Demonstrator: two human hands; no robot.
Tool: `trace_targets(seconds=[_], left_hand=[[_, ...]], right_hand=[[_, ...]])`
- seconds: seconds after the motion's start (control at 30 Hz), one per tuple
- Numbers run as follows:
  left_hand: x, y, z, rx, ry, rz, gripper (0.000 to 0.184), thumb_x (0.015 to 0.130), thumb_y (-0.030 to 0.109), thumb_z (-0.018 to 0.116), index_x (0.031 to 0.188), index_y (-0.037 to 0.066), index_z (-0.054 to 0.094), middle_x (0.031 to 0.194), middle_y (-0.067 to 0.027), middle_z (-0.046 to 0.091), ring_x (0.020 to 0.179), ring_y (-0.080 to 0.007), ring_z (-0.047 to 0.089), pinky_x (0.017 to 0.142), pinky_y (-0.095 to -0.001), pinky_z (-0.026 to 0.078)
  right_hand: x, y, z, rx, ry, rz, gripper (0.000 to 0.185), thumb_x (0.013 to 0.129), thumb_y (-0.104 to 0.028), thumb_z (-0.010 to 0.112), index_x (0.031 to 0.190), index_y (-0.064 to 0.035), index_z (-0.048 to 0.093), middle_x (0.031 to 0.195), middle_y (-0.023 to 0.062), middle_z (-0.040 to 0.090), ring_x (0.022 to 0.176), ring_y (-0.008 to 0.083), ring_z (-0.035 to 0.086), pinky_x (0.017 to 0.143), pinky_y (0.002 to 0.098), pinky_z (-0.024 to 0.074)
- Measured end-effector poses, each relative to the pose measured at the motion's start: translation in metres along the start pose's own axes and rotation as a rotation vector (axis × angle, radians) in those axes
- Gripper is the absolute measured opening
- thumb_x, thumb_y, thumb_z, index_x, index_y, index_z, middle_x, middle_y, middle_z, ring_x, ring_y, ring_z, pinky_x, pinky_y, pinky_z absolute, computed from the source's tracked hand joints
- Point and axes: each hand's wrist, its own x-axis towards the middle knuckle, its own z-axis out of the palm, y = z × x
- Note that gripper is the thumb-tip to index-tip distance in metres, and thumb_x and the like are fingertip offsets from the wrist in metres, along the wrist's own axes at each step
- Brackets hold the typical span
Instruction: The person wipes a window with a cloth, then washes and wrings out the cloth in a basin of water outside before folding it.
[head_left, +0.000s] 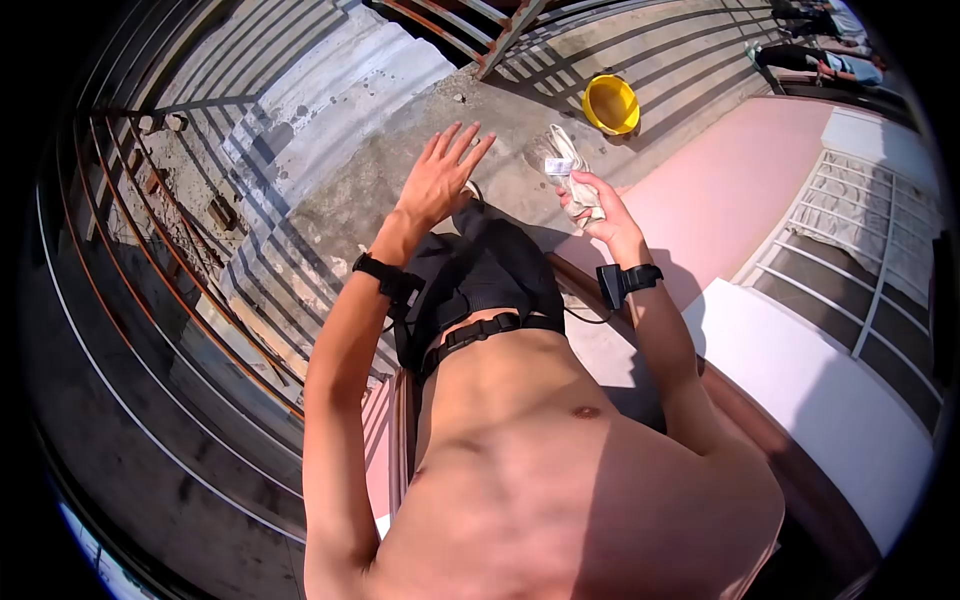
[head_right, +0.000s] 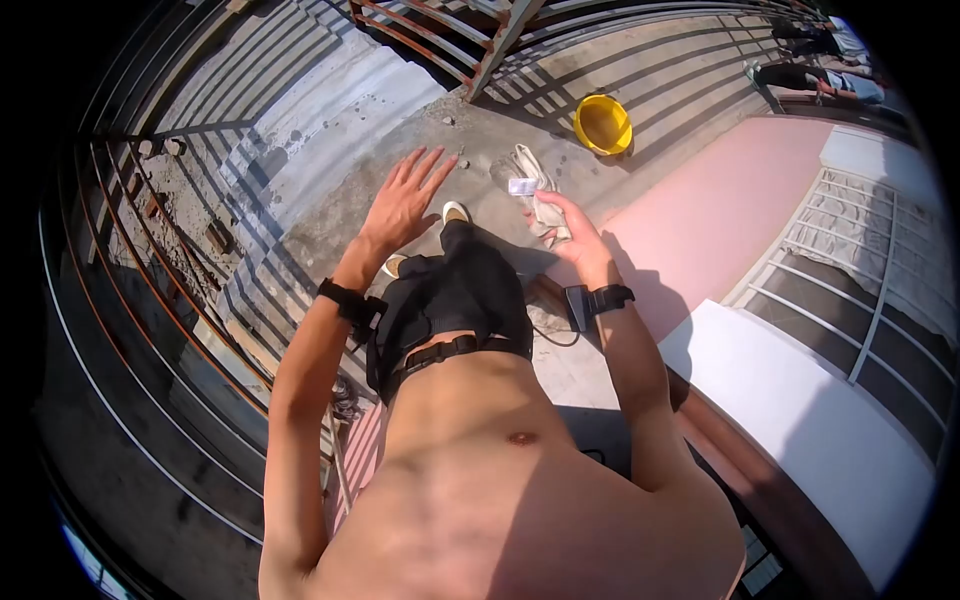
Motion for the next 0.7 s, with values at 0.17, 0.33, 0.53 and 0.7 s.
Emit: trace_targets(seconds=[0.17, 0.33, 0.53, 0.7], left_hand=[[0.074, 0.047, 0.002, -0.064, -0.005, 0.258, 0.102, 0.069, 0.026, 0.084, 0.155, 0.023, 0.029, 0.16, -0.0101, 0.027, 0.146, -0.0329, 0.028, 0.121, -0.0473, 0.025], [0.113, 0.052, 0.002, 0.034, 0.19, 0.402, 0.082, 0.076, 0.02, 0.076, 0.148, 0.023, 0.037, 0.157, -0.0092, 0.032, 0.143, -0.034, 0.033, 0.118, -0.0501, 0.031], [0.126, 0.026, -0.039, -0.007, 0.14, 0.562, 0.036, 0.083, 0.008, 0.059, 0.118, 0.013, 0.053, 0.125, -0.0116, 0.054, 0.118, -0.0307, 0.056, 0.087, -0.0361, 0.057], [0.129, -0.061, -0.101, 0.33, 0.291, 0.401, 0.065, 0.085, 0.01, 0.066, 0.145, 0.021, 0.043, 0.115, -0.0092, 0.053, 0.102, -0.0278, 0.057, 0.089, -0.0356, 0.055]], right_hand=[[-0.009, -0.023, 0.005, 0.413, -0.442, 0.226, 0.04, 0.092, -0.023, 0.062, 0.122, -0.0021, 0.046, 0.094, 0.0141, 0.052, 0.068, 0.0151, 0.055, 0.042, 0.0209, 0.0419], [-0.007, -0.039, 0.014, 0.41, -0.722, 0.413, 0.057, 0.089, -0.028, 0.066, 0.13, 0.004, 0.042, 0.091, 0.0117, 0.049, 0.065, 0.0148, 0.052, 0.05, 0.0268, 0.0447], [0.017, -0.069, 0.051, -0.016, -0.901, 0.452, 0.074, 0.084, -0.026, 0.077, 0.138, 0.007, 0.039, 0.088, 0.0099, 0.055, 0.069, 0.0136, 0.056, 0.058, 0.0215, 0.0466], [0.066, -0.117, 0.183, -0.572, -0.852, 0.25, 0.056, 0.08, -0.026, 0.081, 0.122, 0.0033, 0.058, 0.095, 0.0116, 0.065, 0.071, 0.013, 0.061, 0.056, 0.0206, 0.0479]])
